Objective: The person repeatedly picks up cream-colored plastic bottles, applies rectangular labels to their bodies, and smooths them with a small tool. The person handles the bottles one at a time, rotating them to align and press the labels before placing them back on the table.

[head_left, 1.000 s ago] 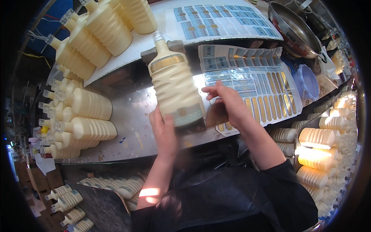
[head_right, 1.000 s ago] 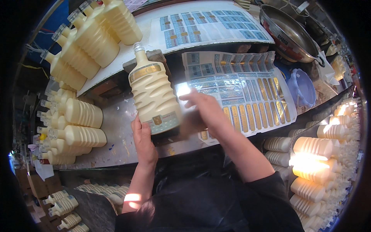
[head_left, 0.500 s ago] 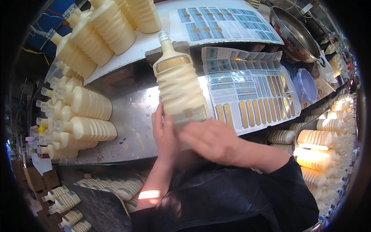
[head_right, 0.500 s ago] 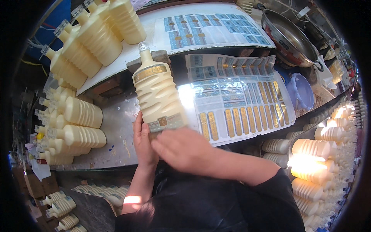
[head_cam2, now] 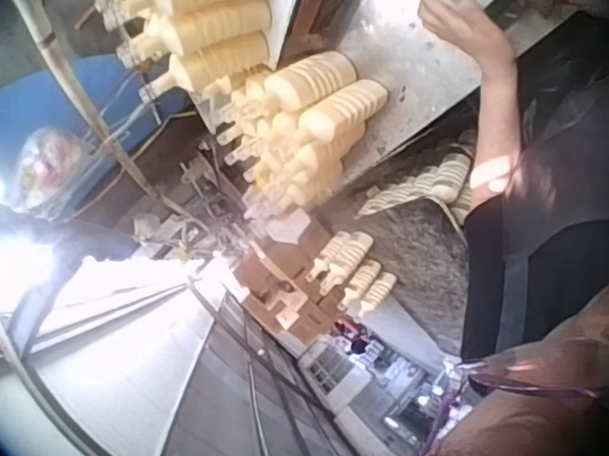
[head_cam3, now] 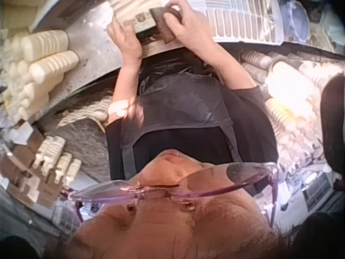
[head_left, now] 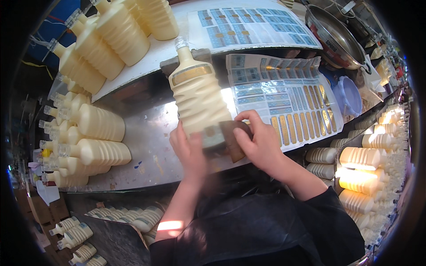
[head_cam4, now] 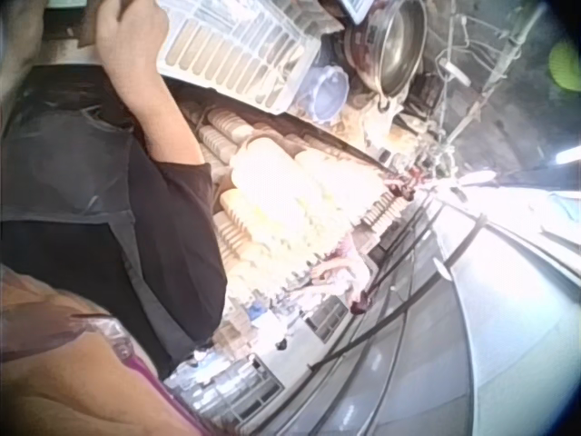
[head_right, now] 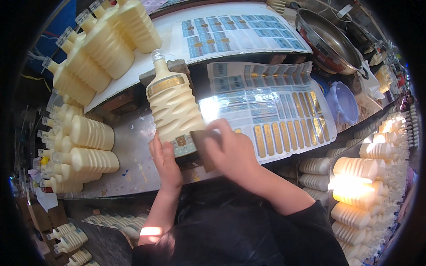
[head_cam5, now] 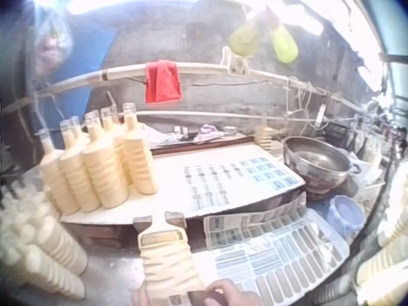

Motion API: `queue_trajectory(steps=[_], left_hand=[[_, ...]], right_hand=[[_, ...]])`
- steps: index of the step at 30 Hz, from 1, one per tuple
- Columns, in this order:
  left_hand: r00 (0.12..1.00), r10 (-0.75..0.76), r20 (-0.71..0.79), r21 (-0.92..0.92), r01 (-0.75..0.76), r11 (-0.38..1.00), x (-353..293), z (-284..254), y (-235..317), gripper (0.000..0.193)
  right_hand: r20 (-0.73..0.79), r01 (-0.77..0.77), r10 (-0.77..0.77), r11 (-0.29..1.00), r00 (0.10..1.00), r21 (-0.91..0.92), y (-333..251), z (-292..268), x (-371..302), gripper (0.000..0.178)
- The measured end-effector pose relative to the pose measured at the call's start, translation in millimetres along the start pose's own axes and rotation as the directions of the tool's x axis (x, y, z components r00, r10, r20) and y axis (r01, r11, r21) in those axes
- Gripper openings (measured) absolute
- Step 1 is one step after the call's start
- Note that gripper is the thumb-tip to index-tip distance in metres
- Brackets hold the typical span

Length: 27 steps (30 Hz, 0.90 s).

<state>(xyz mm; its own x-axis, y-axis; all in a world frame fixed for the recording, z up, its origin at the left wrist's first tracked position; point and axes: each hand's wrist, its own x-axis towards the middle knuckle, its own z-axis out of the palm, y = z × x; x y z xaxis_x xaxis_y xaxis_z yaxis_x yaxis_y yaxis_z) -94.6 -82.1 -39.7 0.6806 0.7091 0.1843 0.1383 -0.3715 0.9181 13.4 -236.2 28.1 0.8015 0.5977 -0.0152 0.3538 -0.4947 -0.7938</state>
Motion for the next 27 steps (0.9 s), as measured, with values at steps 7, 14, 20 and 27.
queue_trajectory(steps=[7,14,20,27], left_hand=[[0.999,-0.026,0.027,-0.322,0.033,0.946,-0.3,-1.6,-23.0,0.052],[0.997,-0.029,0.075,-0.487,0.062,0.871,-9.7,-8.9,-6.4,0.062],[0.988,0.157,0.014,0.033,-0.157,0.987,-6.2,-17.5,-10.4,0.079],[0.905,0.408,-0.12,0.248,-0.371,0.895,-3.9,-1.0,9.7,0.073]], right_hand=[[-0.112,-0.003,0.027,0.978,0.993,0.207,32.9,3.0,0.3,0.024],[-0.057,-0.035,0.044,0.989,0.997,0.142,38.6,2.2,4.1,0.025],[-0.094,0.041,-0.017,0.964,0.995,0.265,9.4,-2.8,-9.9,0.025],[-0.019,0.256,-0.259,0.961,0.966,-0.107,-40.6,6.5,-13.9,0.02]])
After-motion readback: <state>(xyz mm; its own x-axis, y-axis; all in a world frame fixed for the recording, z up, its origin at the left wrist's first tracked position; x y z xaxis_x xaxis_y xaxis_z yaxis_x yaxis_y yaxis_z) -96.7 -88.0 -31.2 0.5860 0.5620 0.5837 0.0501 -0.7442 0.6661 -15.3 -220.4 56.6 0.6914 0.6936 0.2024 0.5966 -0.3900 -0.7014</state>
